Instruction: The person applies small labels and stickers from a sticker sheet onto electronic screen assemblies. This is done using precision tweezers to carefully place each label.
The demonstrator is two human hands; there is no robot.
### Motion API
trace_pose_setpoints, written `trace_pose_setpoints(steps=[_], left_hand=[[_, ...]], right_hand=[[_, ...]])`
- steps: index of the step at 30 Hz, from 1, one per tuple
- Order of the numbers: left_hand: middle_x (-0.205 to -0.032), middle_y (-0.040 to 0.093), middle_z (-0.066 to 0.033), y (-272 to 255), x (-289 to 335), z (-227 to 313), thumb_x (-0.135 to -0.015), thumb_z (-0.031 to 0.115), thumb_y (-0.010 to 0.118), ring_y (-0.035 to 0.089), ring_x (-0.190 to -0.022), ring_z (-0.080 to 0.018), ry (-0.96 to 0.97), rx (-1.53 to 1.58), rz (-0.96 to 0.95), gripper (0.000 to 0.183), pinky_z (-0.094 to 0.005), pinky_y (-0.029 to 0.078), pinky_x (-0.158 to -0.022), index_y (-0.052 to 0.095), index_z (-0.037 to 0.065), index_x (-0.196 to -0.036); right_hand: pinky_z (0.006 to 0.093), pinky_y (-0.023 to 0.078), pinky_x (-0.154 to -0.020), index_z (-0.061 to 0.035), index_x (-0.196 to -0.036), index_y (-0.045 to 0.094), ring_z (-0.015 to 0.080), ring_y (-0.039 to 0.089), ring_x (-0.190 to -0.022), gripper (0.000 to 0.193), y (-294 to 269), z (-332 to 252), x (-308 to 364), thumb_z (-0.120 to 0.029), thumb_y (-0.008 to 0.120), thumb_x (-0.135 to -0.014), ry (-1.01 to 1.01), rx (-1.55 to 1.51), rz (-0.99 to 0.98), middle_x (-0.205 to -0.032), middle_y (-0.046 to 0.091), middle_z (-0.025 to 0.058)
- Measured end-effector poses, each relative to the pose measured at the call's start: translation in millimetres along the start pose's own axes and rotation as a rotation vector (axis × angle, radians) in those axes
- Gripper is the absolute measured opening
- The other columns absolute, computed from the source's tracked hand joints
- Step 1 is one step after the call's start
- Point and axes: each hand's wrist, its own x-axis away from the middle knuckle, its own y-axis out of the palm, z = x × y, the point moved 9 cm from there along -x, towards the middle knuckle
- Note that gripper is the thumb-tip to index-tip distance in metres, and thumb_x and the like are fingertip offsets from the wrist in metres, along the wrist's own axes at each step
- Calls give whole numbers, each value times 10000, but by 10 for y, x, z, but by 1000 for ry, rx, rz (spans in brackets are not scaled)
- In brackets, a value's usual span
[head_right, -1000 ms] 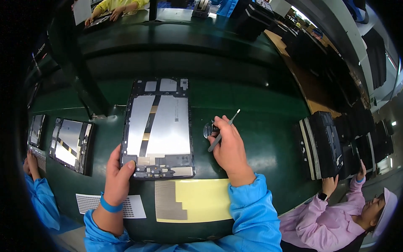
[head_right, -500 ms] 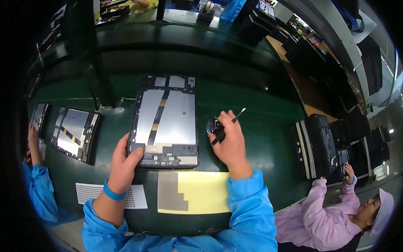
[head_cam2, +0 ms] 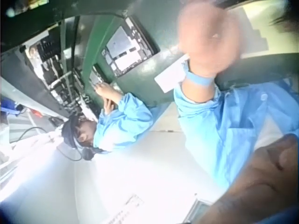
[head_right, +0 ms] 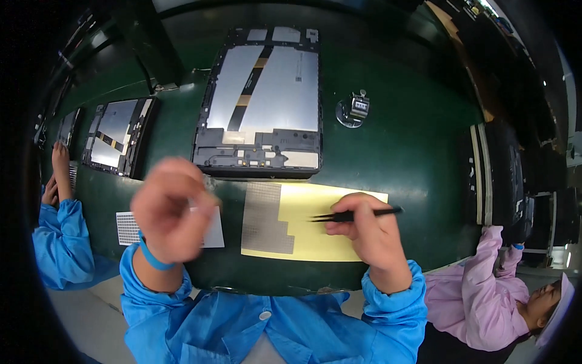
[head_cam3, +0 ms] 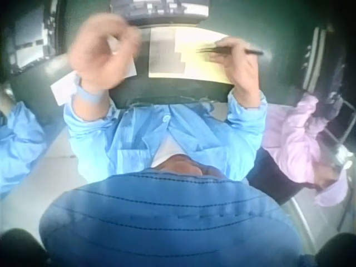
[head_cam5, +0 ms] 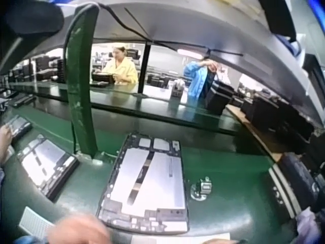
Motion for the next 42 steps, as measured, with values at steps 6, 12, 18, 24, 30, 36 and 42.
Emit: trace_pose_setpoints(steps=[6,12,18,24,30,36,42], left_hand=[[-730,562,-118,876,454,-165,-694,178,721,576,-670,-329,-146,-201,-800,208,-409,469,-593,570,52,-759],[-763,572,-124,913,498,-216,-687,249,727,585,-723,-338,-196,-193,-853,280,-426,471,-627,565,44,-789],[-761,571,-125,918,459,-219,-677,233,736,583,-720,-339,-205,-158,-840,275,-426,472,-624,574,45,-798],[-758,568,-121,910,472,-214,-665,224,744,578,-712,-339,-198,-154,-843,277,-426,469,-613,578,47,-799],[-786,571,-102,930,487,-215,-697,187,719,597,-751,-317,-205,-182,-888,227,-416,484,-649,570,51,-799],[-751,568,-115,936,456,-251,-658,222,749,577,-705,-337,-206,-156,-847,282,-426,467,-604,580,50,-805],[-751,570,-114,913,448,-240,-664,222,746,577,-700,-338,-214,-178,-850,277,-424,468,-603,581,49,-805]], right_hand=[[264,501,-681,8,-934,490,126,594,-773,165,379,182,-53,-53,617,-848,51,297,-108,-847,571,60],[260,495,-672,3,-928,470,125,600,-766,201,342,271,-75,-27,642,-829,169,191,-20,-807,579,69],[261,497,-661,4,-921,469,124,606,-758,194,358,210,-81,-29,639,-835,111,241,-69,-812,584,78],[219,432,-594,-11,-885,497,73,541,-700,211,326,249,65,-90,681,-819,183,245,-48,-739,573,36],[223,401,-561,-14,-859,516,64,506,-672,206,346,280,37,-98,695,-803,157,305,-81,-733,570,26],[229,385,-544,-16,-841,528,70,485,-644,192,355,279,-2,-98,696,-798,133,313,-90,-733,581,38],[253,508,-630,10,-863,502,140,631,-710,163,326,219,-14,-19,655,-816,139,109,-27,-766,599,76]])
